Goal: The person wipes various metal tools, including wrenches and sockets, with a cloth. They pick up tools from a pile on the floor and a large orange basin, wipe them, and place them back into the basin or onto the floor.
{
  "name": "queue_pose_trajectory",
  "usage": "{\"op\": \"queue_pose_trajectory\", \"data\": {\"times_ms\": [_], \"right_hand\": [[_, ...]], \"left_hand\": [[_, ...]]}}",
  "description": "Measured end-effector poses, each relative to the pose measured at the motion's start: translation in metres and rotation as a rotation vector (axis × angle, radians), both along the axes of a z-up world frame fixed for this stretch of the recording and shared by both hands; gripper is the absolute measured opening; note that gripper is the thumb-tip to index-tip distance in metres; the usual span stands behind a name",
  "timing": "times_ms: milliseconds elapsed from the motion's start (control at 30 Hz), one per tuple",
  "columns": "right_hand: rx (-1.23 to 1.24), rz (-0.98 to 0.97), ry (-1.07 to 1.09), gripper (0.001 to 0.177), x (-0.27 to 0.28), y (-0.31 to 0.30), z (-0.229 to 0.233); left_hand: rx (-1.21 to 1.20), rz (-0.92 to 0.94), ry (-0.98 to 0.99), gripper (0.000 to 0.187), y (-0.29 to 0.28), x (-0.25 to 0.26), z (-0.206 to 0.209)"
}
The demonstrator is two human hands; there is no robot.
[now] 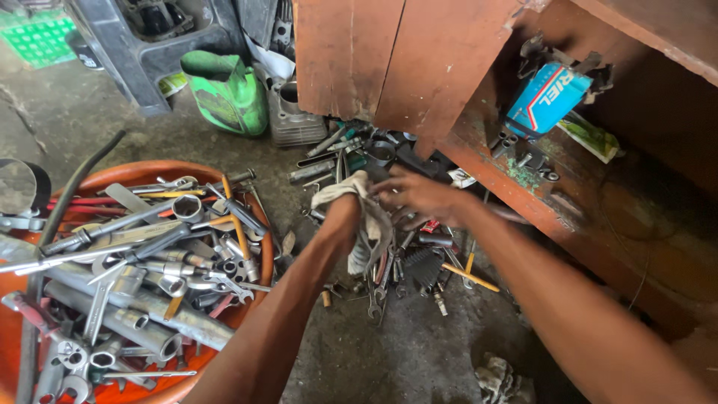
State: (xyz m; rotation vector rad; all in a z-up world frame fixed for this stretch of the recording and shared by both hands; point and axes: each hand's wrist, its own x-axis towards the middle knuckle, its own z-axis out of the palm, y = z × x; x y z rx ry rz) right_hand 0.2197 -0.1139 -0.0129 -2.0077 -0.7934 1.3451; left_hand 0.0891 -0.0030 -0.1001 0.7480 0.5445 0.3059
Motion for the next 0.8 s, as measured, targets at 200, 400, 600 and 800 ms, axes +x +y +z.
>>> {"op": "queue_pose_trajectory", "data": {"times_ms": [200,400,600,800], "right_hand": [[0.359,0.461,-0.778,0.032,0.007,0.004,-0.031],[0.200,0.295,-0.483,0.034,0.013,-0.009,-0.036],[0.343,-0.122,-0.092,0.035,0.019,0.005,-0.047],[0.419,0.006,-0.289,0.037,0.024,0.009,-0.054]], "left_hand": [[-0.196,0.019,0.005,0.024,0.003,-0.015,0.011],[-0.234,0.059,-0.057,0.015,0.004,-0.017,-0.007],[-0.276,-0.095,-0.189,0.021,-0.004,-0.019,0.009],[-0.141,-0.138,-0.001,0.030,-0.003,-0.025,0.017]]}}
